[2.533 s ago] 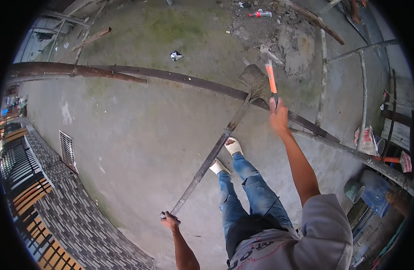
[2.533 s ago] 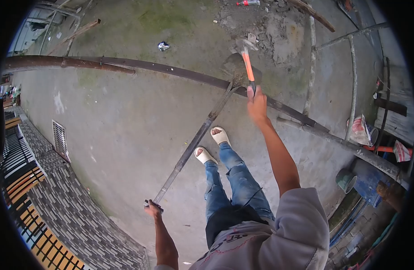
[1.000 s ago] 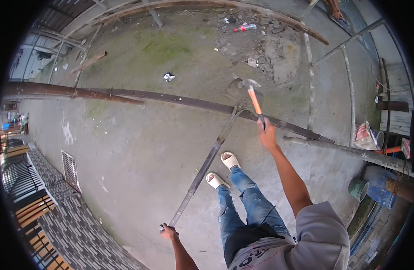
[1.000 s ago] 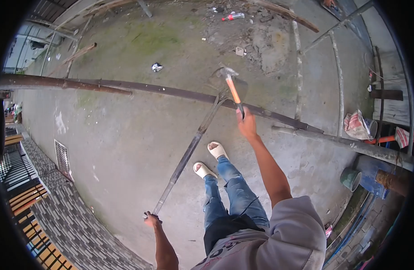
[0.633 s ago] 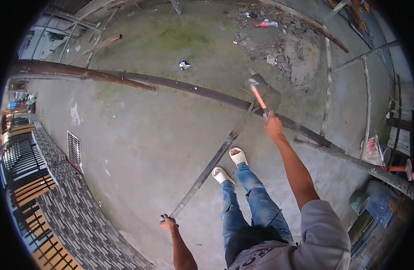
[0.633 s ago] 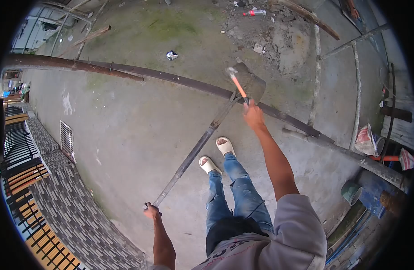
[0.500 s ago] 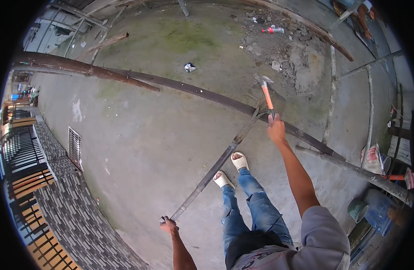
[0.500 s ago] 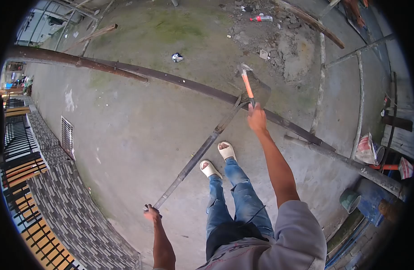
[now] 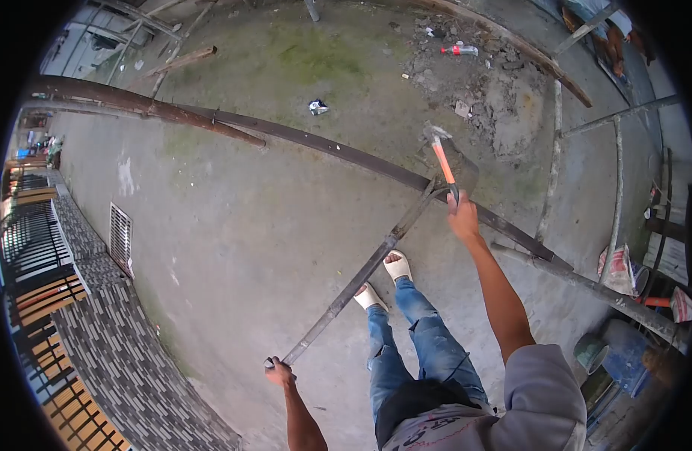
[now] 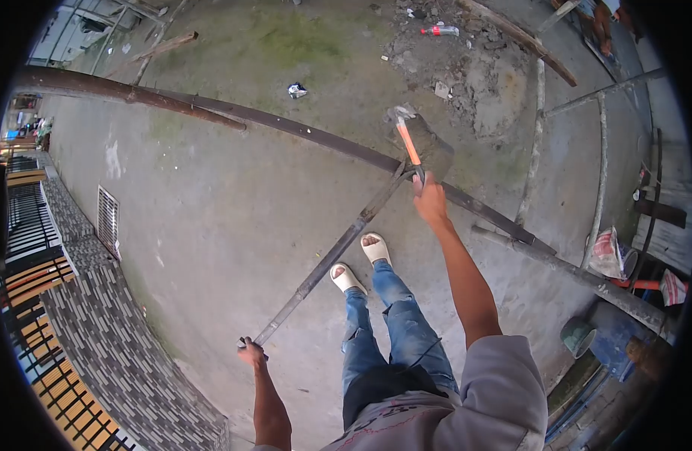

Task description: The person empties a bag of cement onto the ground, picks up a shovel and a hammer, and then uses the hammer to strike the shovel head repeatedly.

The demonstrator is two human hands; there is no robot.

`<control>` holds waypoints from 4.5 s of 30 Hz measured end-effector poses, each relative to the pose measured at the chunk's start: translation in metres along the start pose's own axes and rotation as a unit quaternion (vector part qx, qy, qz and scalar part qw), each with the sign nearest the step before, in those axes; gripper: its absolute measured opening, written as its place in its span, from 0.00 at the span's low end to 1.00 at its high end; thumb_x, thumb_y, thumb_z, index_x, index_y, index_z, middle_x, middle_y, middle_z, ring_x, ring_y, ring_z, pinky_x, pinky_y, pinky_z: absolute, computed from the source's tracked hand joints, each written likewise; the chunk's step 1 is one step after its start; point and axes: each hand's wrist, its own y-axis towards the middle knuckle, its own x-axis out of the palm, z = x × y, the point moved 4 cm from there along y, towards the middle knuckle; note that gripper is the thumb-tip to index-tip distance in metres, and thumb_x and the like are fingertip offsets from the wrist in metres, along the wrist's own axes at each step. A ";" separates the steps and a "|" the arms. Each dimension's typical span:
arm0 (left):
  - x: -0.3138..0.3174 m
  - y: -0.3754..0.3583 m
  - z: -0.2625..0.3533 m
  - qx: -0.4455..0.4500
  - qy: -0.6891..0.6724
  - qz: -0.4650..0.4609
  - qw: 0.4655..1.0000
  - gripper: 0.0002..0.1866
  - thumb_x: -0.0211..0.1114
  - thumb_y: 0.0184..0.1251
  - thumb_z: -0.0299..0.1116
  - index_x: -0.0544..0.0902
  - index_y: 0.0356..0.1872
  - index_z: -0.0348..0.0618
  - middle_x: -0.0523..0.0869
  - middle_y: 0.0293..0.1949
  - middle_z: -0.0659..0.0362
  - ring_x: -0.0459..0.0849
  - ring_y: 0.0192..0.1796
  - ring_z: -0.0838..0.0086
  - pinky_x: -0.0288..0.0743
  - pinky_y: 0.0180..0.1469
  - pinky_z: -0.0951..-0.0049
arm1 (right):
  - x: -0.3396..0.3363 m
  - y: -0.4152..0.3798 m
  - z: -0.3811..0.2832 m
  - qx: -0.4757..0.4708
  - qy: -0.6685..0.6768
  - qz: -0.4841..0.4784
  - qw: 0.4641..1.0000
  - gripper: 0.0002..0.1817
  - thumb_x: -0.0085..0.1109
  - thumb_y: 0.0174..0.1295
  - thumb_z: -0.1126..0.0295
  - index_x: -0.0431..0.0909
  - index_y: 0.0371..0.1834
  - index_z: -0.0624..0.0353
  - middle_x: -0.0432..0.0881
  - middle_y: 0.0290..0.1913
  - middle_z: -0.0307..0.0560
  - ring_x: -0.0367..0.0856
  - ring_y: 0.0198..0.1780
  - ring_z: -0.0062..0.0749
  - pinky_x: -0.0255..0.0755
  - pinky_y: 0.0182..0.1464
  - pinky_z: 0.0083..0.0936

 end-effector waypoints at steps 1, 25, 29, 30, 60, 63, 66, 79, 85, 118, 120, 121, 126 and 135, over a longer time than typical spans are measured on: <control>-0.003 -0.001 -0.010 0.006 -0.005 -0.006 1.000 0.13 0.56 0.52 0.31 0.68 0.14 0.36 0.70 0.10 0.58 0.67 0.10 0.74 0.59 0.12 0.69 | -0.014 -0.008 -0.005 -0.012 0.045 0.036 0.998 0.15 0.47 0.59 0.61 0.65 0.36 0.64 0.77 0.26 0.62 0.76 0.33 0.59 0.68 0.35 0.45; -0.015 -0.026 -0.036 0.011 0.022 0.068 0.997 0.15 0.57 0.48 0.33 0.73 0.21 0.25 0.76 0.18 0.51 0.69 0.19 0.65 0.64 0.25 0.61 | 0.047 0.028 0.032 0.072 -0.026 -0.038 0.996 0.27 0.43 0.56 0.74 0.49 0.60 0.65 0.77 0.31 0.67 0.77 0.32 0.57 0.71 0.33 0.46; -0.021 -0.046 -0.007 -0.049 0.029 0.066 0.996 0.15 0.57 0.48 0.33 0.73 0.20 0.26 0.75 0.18 0.52 0.69 0.19 0.65 0.64 0.24 0.62 | 0.047 0.077 0.043 0.065 -0.081 -0.058 0.993 0.30 0.44 0.54 0.75 0.47 0.61 0.67 0.77 0.31 0.66 0.77 0.35 0.57 0.71 0.37 0.47; -0.021 -0.051 0.003 -0.063 0.033 0.054 0.996 0.14 0.57 0.48 0.33 0.73 0.20 0.26 0.75 0.17 0.52 0.69 0.19 0.66 0.63 0.24 0.62 | 0.050 0.092 0.048 0.063 -0.083 -0.061 0.993 0.30 0.44 0.54 0.75 0.47 0.61 0.67 0.77 0.31 0.66 0.77 0.35 0.57 0.71 0.37 0.47; -0.017 -0.056 -0.021 -0.028 0.074 0.076 0.994 0.15 0.58 0.49 0.35 0.76 0.23 0.28 0.78 0.20 0.50 0.72 0.22 0.65 0.65 0.28 0.60 | 0.056 0.054 -0.008 0.003 -0.105 -0.117 0.988 0.25 0.44 0.58 0.72 0.51 0.57 0.65 0.77 0.29 0.65 0.77 0.34 0.59 0.71 0.36 0.46; -0.016 -0.047 -0.020 0.011 0.074 0.102 0.992 0.17 0.59 0.48 0.38 0.76 0.23 0.28 0.78 0.20 0.47 0.74 0.23 0.60 0.66 0.29 0.59 | 0.060 0.050 -0.007 0.001 -0.154 -0.104 0.983 0.25 0.44 0.55 0.75 0.51 0.57 0.65 0.77 0.29 0.66 0.78 0.34 0.57 0.71 0.37 0.46; -0.016 -0.046 -0.009 -0.047 0.084 0.052 0.994 0.18 0.59 0.48 0.38 0.77 0.26 0.27 0.79 0.21 0.46 0.75 0.24 0.59 0.67 0.30 0.58 | 0.043 0.024 -0.015 0.009 -0.145 -0.107 0.983 0.25 0.43 0.54 0.77 0.53 0.56 0.65 0.77 0.29 0.66 0.78 0.34 0.57 0.72 0.37 0.46; -0.012 -0.044 -0.015 0.001 0.040 0.071 0.997 0.16 0.58 0.48 0.35 0.76 0.25 0.26 0.79 0.22 0.48 0.74 0.24 0.62 0.67 0.31 0.61 | 0.043 0.063 -0.008 0.044 -0.128 -0.095 0.986 0.22 0.44 0.56 0.73 0.54 0.54 0.64 0.77 0.31 0.67 0.77 0.37 0.59 0.70 0.40 0.47; -0.008 -0.050 -0.025 -0.064 0.074 0.035 0.995 0.16 0.59 0.48 0.35 0.76 0.24 0.25 0.78 0.20 0.49 0.73 0.22 0.62 0.66 0.28 0.61 | 0.022 0.036 0.018 0.087 -0.141 -0.075 0.983 0.16 0.44 0.56 0.73 0.57 0.47 0.65 0.76 0.34 0.69 0.75 0.40 0.60 0.69 0.43 0.47; -0.019 -0.060 -0.028 -0.047 0.096 0.075 0.991 0.19 0.59 0.50 0.40 0.79 0.30 0.29 0.81 0.26 0.45 0.78 0.28 0.58 0.68 0.33 0.58 | 0.027 0.067 0.003 0.037 -0.241 -0.152 0.958 0.23 0.54 0.50 0.73 0.58 0.47 0.70 0.76 0.37 0.67 0.77 0.41 0.54 0.72 0.42 0.40; -0.019 -0.062 -0.026 -0.067 0.095 0.064 0.991 0.19 0.59 0.51 0.40 0.79 0.30 0.28 0.81 0.26 0.45 0.78 0.28 0.59 0.68 0.33 0.59 | 0.027 0.066 0.017 0.057 -0.191 -0.121 0.972 0.25 0.56 0.49 0.74 0.56 0.47 0.70 0.77 0.35 0.66 0.77 0.40 0.55 0.72 0.41 0.40; -0.020 -0.063 -0.024 -0.085 0.092 0.056 0.991 0.18 0.59 0.51 0.39 0.79 0.30 0.28 0.81 0.26 0.46 0.78 0.28 0.59 0.68 0.33 0.60 | 0.035 0.068 0.019 0.057 -0.190 -0.122 0.972 0.25 0.56 0.49 0.74 0.56 0.47 0.70 0.77 0.35 0.66 0.77 0.40 0.55 0.72 0.41 0.40; -0.021 -0.066 -0.026 0.000 0.054 0.089 0.995 0.16 0.58 0.50 0.35 0.75 0.24 0.25 0.78 0.21 0.48 0.72 0.22 0.63 0.66 0.28 0.61 | 0.067 0.009 0.036 0.126 -0.017 0.007 0.992 0.21 0.55 0.48 0.75 0.56 0.41 0.70 0.76 0.29 0.65 0.77 0.34 0.56 0.71 0.36 0.42; -0.030 -0.082 -0.047 -0.028 0.077 0.097 0.992 0.17 0.58 0.51 0.35 0.75 0.26 0.24 0.78 0.22 0.48 0.74 0.22 0.61 0.67 0.27 0.60 | 0.074 -0.028 0.033 0.166 0.060 0.023 0.984 0.15 0.50 0.54 0.71 0.58 0.39 0.69 0.76 0.28 0.65 0.76 0.33 0.59 0.68 0.36 0.45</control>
